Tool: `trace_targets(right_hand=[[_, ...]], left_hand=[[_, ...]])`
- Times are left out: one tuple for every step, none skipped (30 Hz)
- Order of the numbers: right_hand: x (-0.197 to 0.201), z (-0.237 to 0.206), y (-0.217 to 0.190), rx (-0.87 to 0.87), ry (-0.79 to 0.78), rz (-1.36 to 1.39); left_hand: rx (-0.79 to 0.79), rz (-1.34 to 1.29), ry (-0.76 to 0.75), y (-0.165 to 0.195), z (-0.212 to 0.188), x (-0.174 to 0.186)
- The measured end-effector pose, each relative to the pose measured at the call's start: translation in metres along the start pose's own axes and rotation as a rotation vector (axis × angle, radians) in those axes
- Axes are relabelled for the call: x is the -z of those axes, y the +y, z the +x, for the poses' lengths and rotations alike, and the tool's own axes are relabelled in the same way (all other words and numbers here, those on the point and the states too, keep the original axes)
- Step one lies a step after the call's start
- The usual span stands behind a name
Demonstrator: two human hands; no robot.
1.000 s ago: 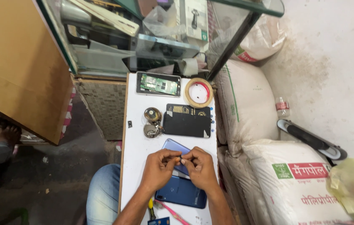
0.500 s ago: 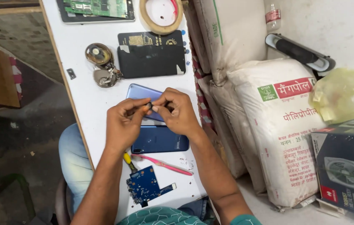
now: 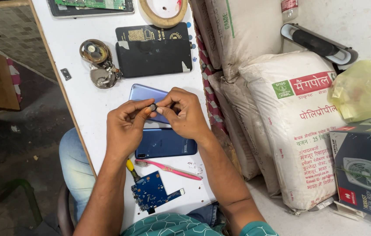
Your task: The person sits at a workbench and brushes a disassembled phone motherboard with a toothbrush, then picks up a small round phone component and presses and twists it with both hands while working over a blue phone on the bench. At the end the person picks up a phone and looks at its screen.
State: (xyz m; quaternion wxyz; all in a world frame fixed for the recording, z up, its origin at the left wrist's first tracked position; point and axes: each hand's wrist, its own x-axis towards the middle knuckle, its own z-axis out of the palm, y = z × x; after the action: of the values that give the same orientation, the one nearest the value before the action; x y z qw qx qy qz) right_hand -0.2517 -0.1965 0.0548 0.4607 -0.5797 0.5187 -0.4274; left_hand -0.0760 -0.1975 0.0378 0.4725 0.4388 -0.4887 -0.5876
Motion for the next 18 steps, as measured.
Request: trace_targets(right_hand=[[-0.0001, -0.0002, 0.0000, -0.003, 0.000, 0.007], [-0.0004, -0.0004, 0.0000, 0.000, 0.001, 0.003], [-0.0002, -0.0003, 0.0000, 0.004, 0.002, -0.002], [-0.0004, -0.0003, 0.0001, 0.008, 0.003, -0.006], [-0.0003, -0.0004, 0.0003, 0.003, 0.004, -0.009], [-0.0005, -0.0004, 0.0005, -0.001, 0.005, -0.012], [-0.0003, -0.0002, 0.0007, -0.005, 0.007, -0.015], [-0.0004, 0.0000, 0.0010, -0.005, 0.005, -0.009], [-0.0003, 0.0002, 0.0012, -0.005, 0.004, -0.003], [-0.0005, 0.0002, 0.0015, -0.005, 0.003, 0.003], [-0.0004, 0.0003, 0.0017, -0.009, 0.004, 0.003], [-0.0005, 0.0003, 0.0020, -0.011, 0.004, 0.004], [-0.0004, 0.0004, 0.0022, -0.014, 0.005, 0.004], [-0.0007, 0.0001, 0.0024, -0.016, 0.006, 0.007], [-0.0005, 0.0001, 0.0026, -0.017, 0.006, 0.011], [-0.0006, 0.0001, 0.0029, -0.018, 0.006, 0.015], [-0.0005, 0.0000, 0.0031, -0.019, 0.006, 0.014], [-0.0005, -0.0001, 0.0033, -0.021, 0.005, 0.013]], left_hand=[[0.004, -0.001, 0.002, -0.0004, -0.0003, 0.0002], [0.008, -0.002, 0.003, -0.0007, -0.0006, 0.0006], [0.010, -0.003, 0.005, -0.0010, -0.0001, 0.0005], [0.007, -0.006, 0.003, -0.0013, 0.0000, 0.0004], [0.005, -0.008, 0.002, -0.0013, -0.0002, 0.0005], [0.002, -0.011, 0.000, -0.0013, -0.0003, 0.0008], [0.006, -0.002, 0.001, -0.0011, 0.0001, 0.0006], [0.011, 0.006, 0.002, -0.0009, 0.0002, 0.0007], [0.016, 0.015, 0.003, -0.0005, 0.0002, 0.0008], [0.017, 0.017, 0.003, -0.0002, -0.0001, 0.0012], [0.017, 0.019, 0.003, 0.0001, -0.0001, 0.0010], [0.016, 0.021, 0.003, 0.0003, 0.0001, 0.0010], [0.018, 0.023, 0.004, 0.0005, 0.0003, 0.0010], [0.020, 0.024, 0.004, 0.0005, 0.0000, 0.0012], [0.022, 0.026, 0.005, 0.0004, 0.0004, 0.0009], [0.024, 0.024, 0.007, 0.0003, 0.0007, 0.0009], [0.026, 0.023, 0.009, 0.0002, 0.0006, 0.0009], [0.029, 0.022, 0.010, 0.0000, 0.0003, 0.0013]])
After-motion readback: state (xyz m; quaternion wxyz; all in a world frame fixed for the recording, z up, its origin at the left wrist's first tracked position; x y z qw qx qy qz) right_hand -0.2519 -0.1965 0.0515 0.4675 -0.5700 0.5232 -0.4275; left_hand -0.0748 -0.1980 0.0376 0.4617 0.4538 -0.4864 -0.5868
